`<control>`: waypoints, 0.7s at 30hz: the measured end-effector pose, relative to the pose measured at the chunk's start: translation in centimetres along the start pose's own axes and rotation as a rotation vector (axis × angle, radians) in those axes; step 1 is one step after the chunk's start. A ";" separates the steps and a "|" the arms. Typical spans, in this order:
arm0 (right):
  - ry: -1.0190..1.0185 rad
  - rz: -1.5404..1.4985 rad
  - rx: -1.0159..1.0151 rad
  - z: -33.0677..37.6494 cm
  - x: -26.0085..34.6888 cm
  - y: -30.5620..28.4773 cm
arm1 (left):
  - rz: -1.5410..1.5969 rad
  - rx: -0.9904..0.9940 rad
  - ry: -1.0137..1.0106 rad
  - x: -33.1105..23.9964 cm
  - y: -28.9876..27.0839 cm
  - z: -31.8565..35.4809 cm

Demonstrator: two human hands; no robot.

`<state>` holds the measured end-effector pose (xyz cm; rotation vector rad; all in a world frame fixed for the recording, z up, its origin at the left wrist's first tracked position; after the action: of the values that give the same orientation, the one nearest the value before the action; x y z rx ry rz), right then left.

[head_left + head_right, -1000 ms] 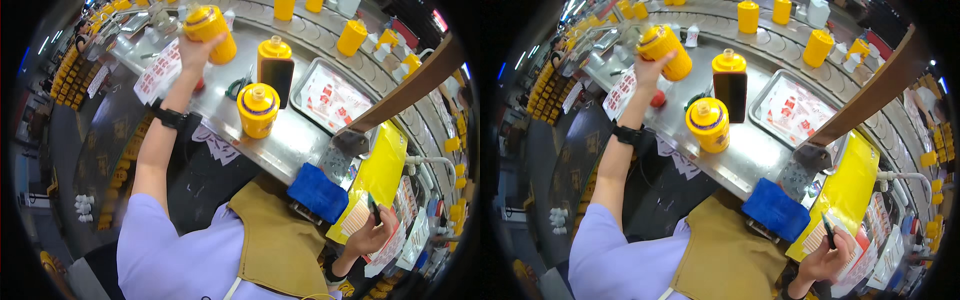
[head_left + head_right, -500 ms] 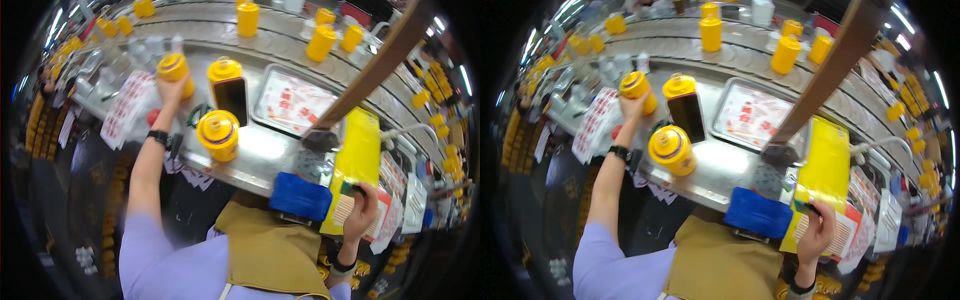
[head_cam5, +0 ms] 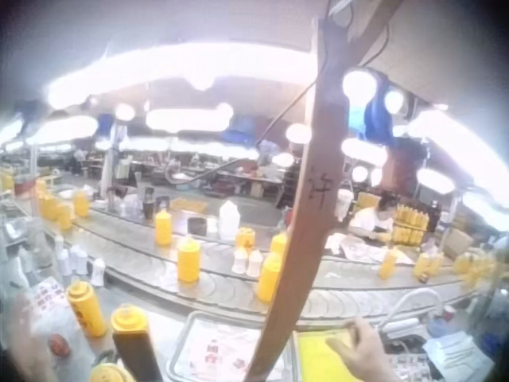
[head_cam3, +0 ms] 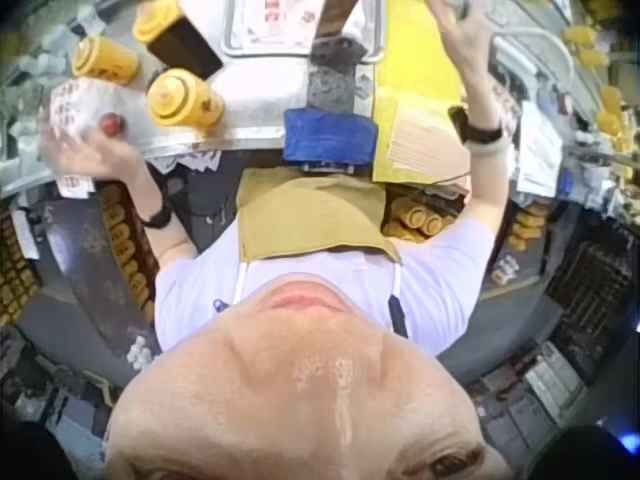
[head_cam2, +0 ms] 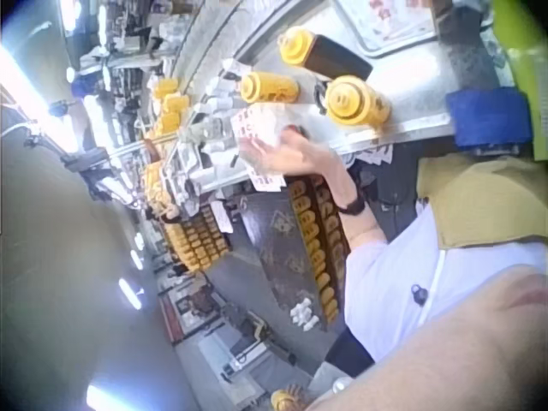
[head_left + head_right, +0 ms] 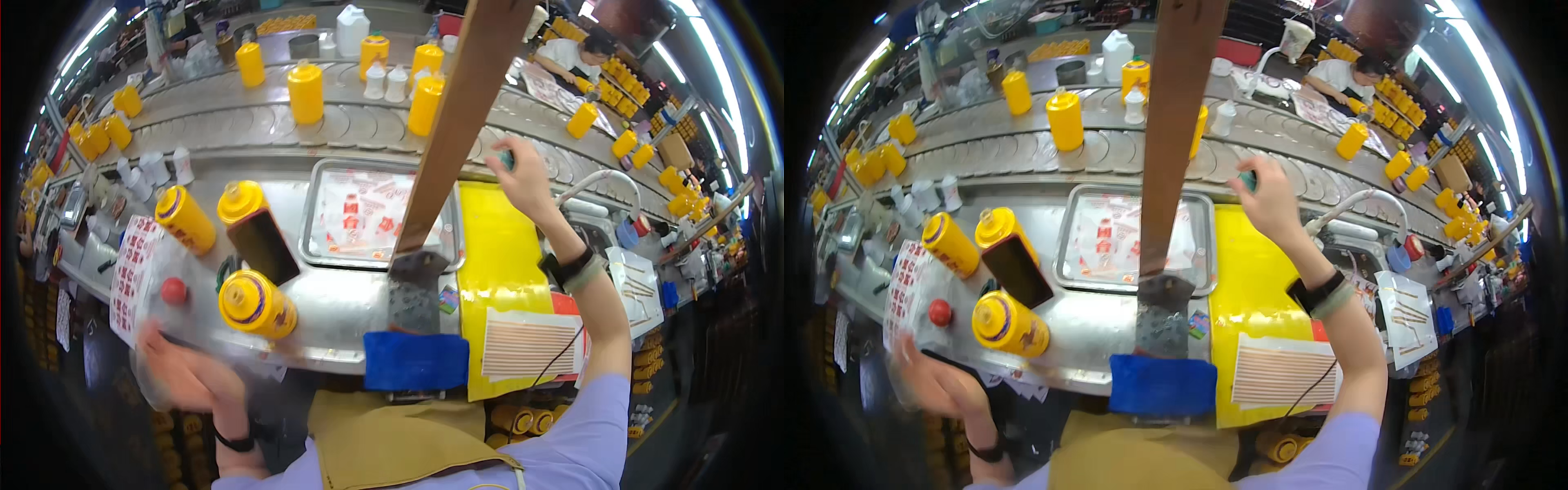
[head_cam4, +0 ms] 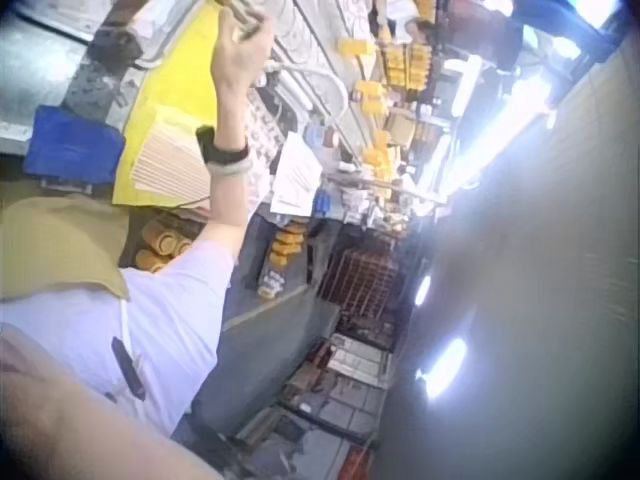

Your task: Applying labels and protective seals to liquor bottles on a production line conveyor.

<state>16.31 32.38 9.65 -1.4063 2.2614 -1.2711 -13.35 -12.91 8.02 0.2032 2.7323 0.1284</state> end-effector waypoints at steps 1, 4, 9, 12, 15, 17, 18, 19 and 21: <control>0.002 0.081 0.043 -1.5 -1.2 1.5 | 0.002 0.225 0.037 -2.4 0.5 0.9; 0.018 0.187 0.180 -6.1 -4.8 6.0 | 0.111 0.787 0.138 -6.3 3.9 4.5; 0.138 0.404 0.349 -12.1 -11.5 12.3 | 0.378 1.037 -0.024 -7.4 9.2 8.2; 0.153 0.291 0.266 -13.5 -14.2 14.1 | 0.321 0.947 -0.098 -7.3 10.0 8.1; 0.170 0.177 0.134 -13.5 -15.7 13.9 | 0.263 0.872 -0.088 -7.0 10.2 7.9; 0.095 0.403 0.120 -13.4 -15.7 13.1 | 0.264 0.814 -0.119 -6.5 10.3 8.1; 0.085 0.386 0.090 -13.4 -15.6 12.4 | 0.265 0.799 -0.153 -6.2 10.3 8.2; 0.169 0.394 0.145 -13.3 -16.0 12.0 | 0.272 0.778 -0.194 -6.0 10.3 8.3; 0.251 0.404 0.205 -13.2 -16.0 11.1 | 0.277 0.776 -0.197 -6.1 10.5 8.5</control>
<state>10.40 54.73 5.33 -0.7065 2.3245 -1.5439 -3.18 -2.97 3.77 0.7565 2.4047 -0.8370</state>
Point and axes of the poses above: each hand's wrist, its own z-axis away from the middle knuckle, its own y-axis out of the palm, x = y × z, the point moved 5 cm from there along -z, towards the middle knuckle, and after that the axes turned 2 degrees about z, right-handed, at the moved point
